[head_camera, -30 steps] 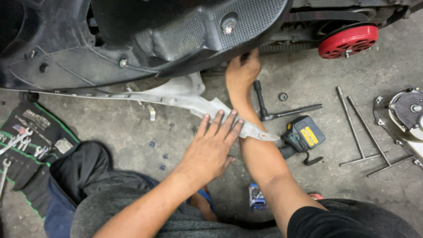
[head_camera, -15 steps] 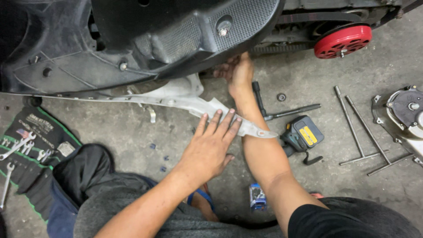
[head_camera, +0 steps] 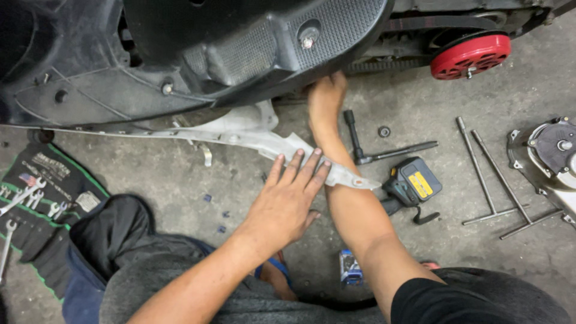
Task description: The person works on a scooter raised on a stand, removing fasteners from the lower body panel by hand and with a cordless impact driver, using a socket wrench on the frame, and handling small metal parts. They then walk to a parts shelf area and sort through small components in a basket.
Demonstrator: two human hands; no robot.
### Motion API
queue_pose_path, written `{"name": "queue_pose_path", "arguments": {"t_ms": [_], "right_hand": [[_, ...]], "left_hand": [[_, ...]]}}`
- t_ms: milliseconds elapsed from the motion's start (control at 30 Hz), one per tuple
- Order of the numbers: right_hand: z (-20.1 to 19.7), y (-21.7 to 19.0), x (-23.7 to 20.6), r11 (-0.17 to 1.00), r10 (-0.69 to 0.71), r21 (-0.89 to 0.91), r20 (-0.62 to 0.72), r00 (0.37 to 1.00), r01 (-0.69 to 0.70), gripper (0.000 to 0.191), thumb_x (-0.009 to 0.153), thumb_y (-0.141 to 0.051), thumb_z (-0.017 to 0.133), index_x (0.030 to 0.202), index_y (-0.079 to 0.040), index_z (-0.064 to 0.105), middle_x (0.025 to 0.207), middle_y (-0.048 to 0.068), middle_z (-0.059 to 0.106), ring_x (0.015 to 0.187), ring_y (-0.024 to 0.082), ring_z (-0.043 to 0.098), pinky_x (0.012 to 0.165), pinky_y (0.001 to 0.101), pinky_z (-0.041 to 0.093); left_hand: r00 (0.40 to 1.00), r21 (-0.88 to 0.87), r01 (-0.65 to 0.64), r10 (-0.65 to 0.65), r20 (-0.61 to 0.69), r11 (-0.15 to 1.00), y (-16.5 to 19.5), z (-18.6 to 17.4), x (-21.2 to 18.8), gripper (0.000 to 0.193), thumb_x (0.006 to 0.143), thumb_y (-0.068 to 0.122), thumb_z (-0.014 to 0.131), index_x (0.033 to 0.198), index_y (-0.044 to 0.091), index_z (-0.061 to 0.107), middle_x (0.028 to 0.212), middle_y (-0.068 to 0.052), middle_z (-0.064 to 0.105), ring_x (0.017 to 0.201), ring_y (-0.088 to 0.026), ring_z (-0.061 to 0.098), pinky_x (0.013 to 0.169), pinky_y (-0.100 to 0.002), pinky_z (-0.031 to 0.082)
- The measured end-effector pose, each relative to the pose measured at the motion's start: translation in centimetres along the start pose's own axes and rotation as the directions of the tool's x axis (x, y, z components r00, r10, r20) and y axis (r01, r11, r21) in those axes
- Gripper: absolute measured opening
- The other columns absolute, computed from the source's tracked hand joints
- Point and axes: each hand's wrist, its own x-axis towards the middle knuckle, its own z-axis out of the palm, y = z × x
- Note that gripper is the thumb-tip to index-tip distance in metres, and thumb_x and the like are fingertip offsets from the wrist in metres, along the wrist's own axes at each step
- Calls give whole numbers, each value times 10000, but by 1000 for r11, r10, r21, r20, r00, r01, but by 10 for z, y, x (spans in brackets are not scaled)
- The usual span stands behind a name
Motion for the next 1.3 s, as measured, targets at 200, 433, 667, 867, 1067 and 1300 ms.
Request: {"name": "queue_pose_path", "arguments": {"t_ms": [200,433,667,867,1067,1300], "right_hand": [[-9,-1,7,643,338,572,386,858,-510,323,1028,-390,510,981,-117,676,925,57,722,855,251,658,753,432,500],[-13,-23,7,623,335,473,557,759,-623,384,967,-532,507,819,-190,604,939,86,739,885,301,699,753,465,520],[-13,-18,11,714,-392,-609,62,918,346,202,881,-184,609,872,11,662,781,197,722,741,406,698,695,507,535],[-22,11,15,553,-526,-643,223,821,530,197,923,-144,583,883,38,646,824,262,689,820,473,671,722,530,513],[-18,20,23,649,129,618,486,864,-444,391,1063,-396,584,834,-92,677,685,62,656,600,247,626,533,407,479],[-10,-12,8,944,279,129,180,943,-303,381,971,-402,484,886,-85,676,770,73,680,657,248,620,599,418,472]], "left_hand": [[1000,0,4,-4,16,1000,0,1,1,947,774,329,782,1535,44,296,1611,-177,273,1479,-398,257,1189,-579,162],[1000,7,16,-16,5,1000,1,1,2,966,765,332,785,1540,40,288,1610,-179,273,1477,-398,256,1185,-579,164],[1000,26,5,-5,4,1000,1,1,-1,947,770,323,784,1534,43,299,1606,-181,282,1478,-400,256,1186,-578,165],[1000,18,4,-3,-27,1000,1,3,0,958,768,333,785,1539,37,298,1603,-185,298,1474,-409,272,1187,-581,176],[1000,8,9,-9,-16,1000,2,2,2,964,768,333,790,1538,37,291,1603,-185,295,1472,-410,269,1185,-586,171],[1000,-2,19,-19,-2,1000,2,1,3,969,762,322,794,1539,44,286,1610,-178,280,1477,-402,260,1185,-582,164]]}}
